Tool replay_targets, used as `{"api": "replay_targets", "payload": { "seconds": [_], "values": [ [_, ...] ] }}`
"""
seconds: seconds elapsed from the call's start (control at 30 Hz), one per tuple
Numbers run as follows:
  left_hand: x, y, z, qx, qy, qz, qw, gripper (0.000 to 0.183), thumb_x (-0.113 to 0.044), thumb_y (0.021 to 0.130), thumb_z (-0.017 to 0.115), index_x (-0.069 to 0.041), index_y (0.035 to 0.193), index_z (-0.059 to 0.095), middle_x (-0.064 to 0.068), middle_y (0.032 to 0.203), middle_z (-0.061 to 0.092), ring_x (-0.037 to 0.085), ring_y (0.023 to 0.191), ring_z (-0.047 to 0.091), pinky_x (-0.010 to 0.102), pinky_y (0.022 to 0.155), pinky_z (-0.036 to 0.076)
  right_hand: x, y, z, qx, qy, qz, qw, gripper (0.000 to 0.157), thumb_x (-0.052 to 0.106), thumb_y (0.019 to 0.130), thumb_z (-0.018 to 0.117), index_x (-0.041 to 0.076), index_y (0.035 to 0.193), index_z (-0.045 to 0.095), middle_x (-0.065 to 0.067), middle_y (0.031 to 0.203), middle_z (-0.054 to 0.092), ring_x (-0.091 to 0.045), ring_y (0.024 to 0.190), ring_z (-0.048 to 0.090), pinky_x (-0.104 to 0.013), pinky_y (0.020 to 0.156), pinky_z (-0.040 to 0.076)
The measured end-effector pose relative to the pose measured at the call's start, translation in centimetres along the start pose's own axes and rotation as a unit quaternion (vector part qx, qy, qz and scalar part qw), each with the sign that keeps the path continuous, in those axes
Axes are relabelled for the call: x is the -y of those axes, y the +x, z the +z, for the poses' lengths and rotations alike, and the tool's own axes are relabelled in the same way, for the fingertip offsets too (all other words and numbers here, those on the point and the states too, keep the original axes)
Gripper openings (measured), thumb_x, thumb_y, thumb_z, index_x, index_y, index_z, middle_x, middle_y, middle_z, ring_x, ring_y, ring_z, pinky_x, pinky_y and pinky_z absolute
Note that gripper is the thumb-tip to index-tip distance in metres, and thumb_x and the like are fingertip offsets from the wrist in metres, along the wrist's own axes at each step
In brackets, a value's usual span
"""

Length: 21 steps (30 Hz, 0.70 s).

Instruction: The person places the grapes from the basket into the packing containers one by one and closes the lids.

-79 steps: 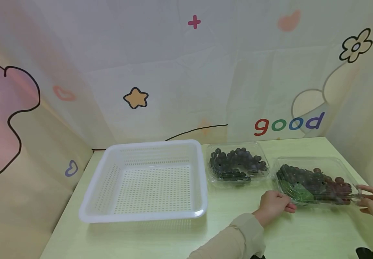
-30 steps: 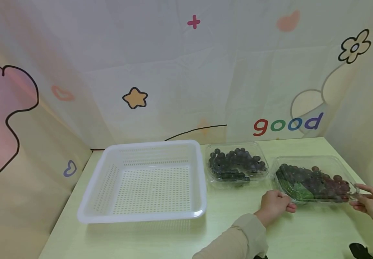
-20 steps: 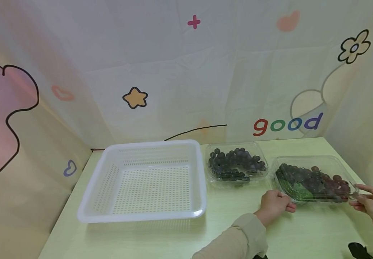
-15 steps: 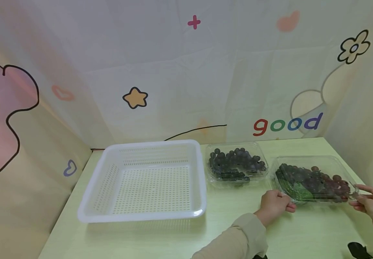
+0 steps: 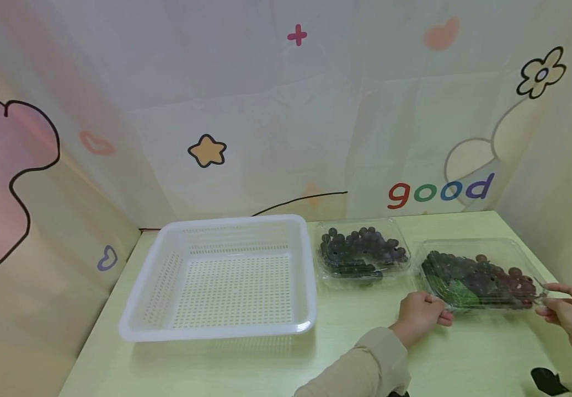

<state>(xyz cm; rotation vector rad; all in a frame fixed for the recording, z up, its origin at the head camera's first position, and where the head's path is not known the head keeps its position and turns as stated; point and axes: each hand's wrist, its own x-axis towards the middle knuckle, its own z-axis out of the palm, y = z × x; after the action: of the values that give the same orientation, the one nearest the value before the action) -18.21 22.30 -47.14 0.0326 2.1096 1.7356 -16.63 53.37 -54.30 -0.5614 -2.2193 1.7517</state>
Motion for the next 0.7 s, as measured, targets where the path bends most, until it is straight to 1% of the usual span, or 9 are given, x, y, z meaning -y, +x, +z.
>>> {"api": "replay_targets", "payload": {
  "seconds": [0.1, 0.17, 0.3, 0.33, 0.37, 0.47, 0.5, 0.6, 0.7],
  "values": [
    [-0.1, -0.1, 0.0, 0.005, 0.001, -0.002, 1.0, 0.014, -0.018, 0.084, 0.055, -0.012, 0.073, 0.061, 0.003, 0.062, 0.067, 0.015, 0.059, 0.065, 0.02, 0.056, 0.042, 0.2, 0.1, 0.1, -0.001, 0.007, -0.004, 1.0, 0.034, 0.001, 0.088, 0.041, 0.034, 0.088, 0.046, 0.016, 0.059, 0.057, -0.006, 0.046, 0.058, -0.021, 0.043, 0.044],
    [-0.1, -0.2, -0.1, 0.008, 0.004, -0.003, 1.0, 0.014, -0.019, 0.084, 0.055, -0.013, 0.074, 0.062, 0.003, 0.063, 0.067, 0.015, 0.059, 0.065, 0.02, 0.061, 0.044, 0.6, 0.0, 0.3, -0.007, 0.025, -0.003, 1.0, 0.033, 0.0, 0.087, 0.042, 0.033, 0.087, 0.048, 0.016, 0.059, 0.057, -0.006, 0.045, 0.058, -0.021, 0.042, 0.044],
    [0.0, -0.2, -0.3, 0.015, 0.016, -0.002, 0.9998, 0.015, -0.024, 0.084, 0.057, -0.014, 0.074, 0.062, 0.002, 0.063, 0.067, 0.015, 0.06, 0.065, 0.022, 0.07, 0.047, 2.4, -1.0, 1.2, -0.039, 0.013, 0.016, 0.999, 0.034, 0.001, 0.087, 0.041, 0.035, 0.084, 0.049, 0.018, 0.057, 0.055, -0.005, 0.044, 0.056, -0.023, 0.04, 0.044],
    [0.0, -0.2, -0.4, 0.018, 0.021, -0.002, 0.9996, 0.016, -0.026, 0.084, 0.057, -0.015, 0.073, 0.061, 0.001, 0.063, 0.066, 0.015, 0.06, 0.065, 0.023, 0.071, 0.047, 2.8, -1.3, 1.4, -0.041, 0.018, 0.018, 0.999, 0.035, 0.001, 0.087, 0.041, 0.035, 0.083, 0.049, 0.018, 0.057, 0.054, -0.005, 0.043, 0.055, -0.023, 0.039, 0.044],
    [0.1, -0.2, -0.4, 0.022, 0.024, -0.002, 0.9995, 0.017, -0.027, 0.084, 0.057, -0.015, 0.073, 0.061, 0.001, 0.063, 0.066, 0.015, 0.06, 0.065, 0.024, 0.072, 0.047, 3.4, -1.8, 1.7, -0.046, 0.005, 0.025, 0.999, 0.034, 0.002, 0.088, 0.04, 0.036, 0.084, 0.047, 0.019, 0.058, 0.053, -0.004, 0.044, 0.055, -0.023, 0.04, 0.045],
    [0.3, -0.1, -0.6, 0.033, 0.035, -0.003, 0.9989, 0.02, -0.032, 0.084, 0.057, -0.016, 0.073, 0.06, 0.0, 0.064, 0.066, 0.015, 0.06, 0.064, 0.027, 0.073, 0.048, 2.8, -1.6, 1.5, -0.033, 0.011, 0.021, 0.999, 0.032, 0.004, 0.087, 0.039, 0.035, 0.087, 0.044, 0.02, 0.058, 0.053, -0.005, 0.044, 0.055, -0.022, 0.041, 0.046],
    [0.3, 0.0, -0.7, 0.036, 0.038, -0.003, 0.9986, 0.021, -0.033, 0.084, 0.057, -0.016, 0.073, 0.061, 0.0, 0.064, 0.066, 0.015, 0.061, 0.064, 0.028, 0.073, 0.048, 2.3, -1.4, 1.3, -0.024, 0.025, 0.018, 0.999, 0.031, 0.004, 0.087, 0.039, 0.035, 0.088, 0.044, 0.02, 0.059, 0.055, -0.006, 0.044, 0.056, -0.023, 0.041, 0.046],
    [0.4, 0.1, -0.8, 0.042, 0.048, -0.005, 0.9979, 0.025, -0.037, 0.084, 0.055, -0.015, 0.074, 0.062, -0.001, 0.066, 0.066, 0.015, 0.061, 0.062, 0.028, 0.073, 0.048, 0.8, -0.7, 0.8, -0.004, 0.04, 0.014, 0.999, 0.022, 0.011, 0.089, 0.039, 0.033, 0.089, 0.043, 0.02, 0.06, 0.056, -0.008, 0.044, 0.057, -0.022, 0.042, 0.047],
    [0.2, -0.2, -0.9, 0.044, 0.063, -0.01, 0.997, 0.029, -0.04, 0.085, 0.052, -0.014, 0.077, 0.063, -0.001, 0.067, 0.066, 0.015, 0.061, 0.061, 0.029, 0.073, 0.047, 1.2, -0.9, 0.8, -0.004, 0.019, 0.019, 1.0, 0.011, 0.022, 0.093, 0.037, 0.032, 0.089, 0.042, 0.023, 0.061, 0.054, -0.006, 0.046, 0.058, -0.022, 0.044, 0.047]
  ]
}}
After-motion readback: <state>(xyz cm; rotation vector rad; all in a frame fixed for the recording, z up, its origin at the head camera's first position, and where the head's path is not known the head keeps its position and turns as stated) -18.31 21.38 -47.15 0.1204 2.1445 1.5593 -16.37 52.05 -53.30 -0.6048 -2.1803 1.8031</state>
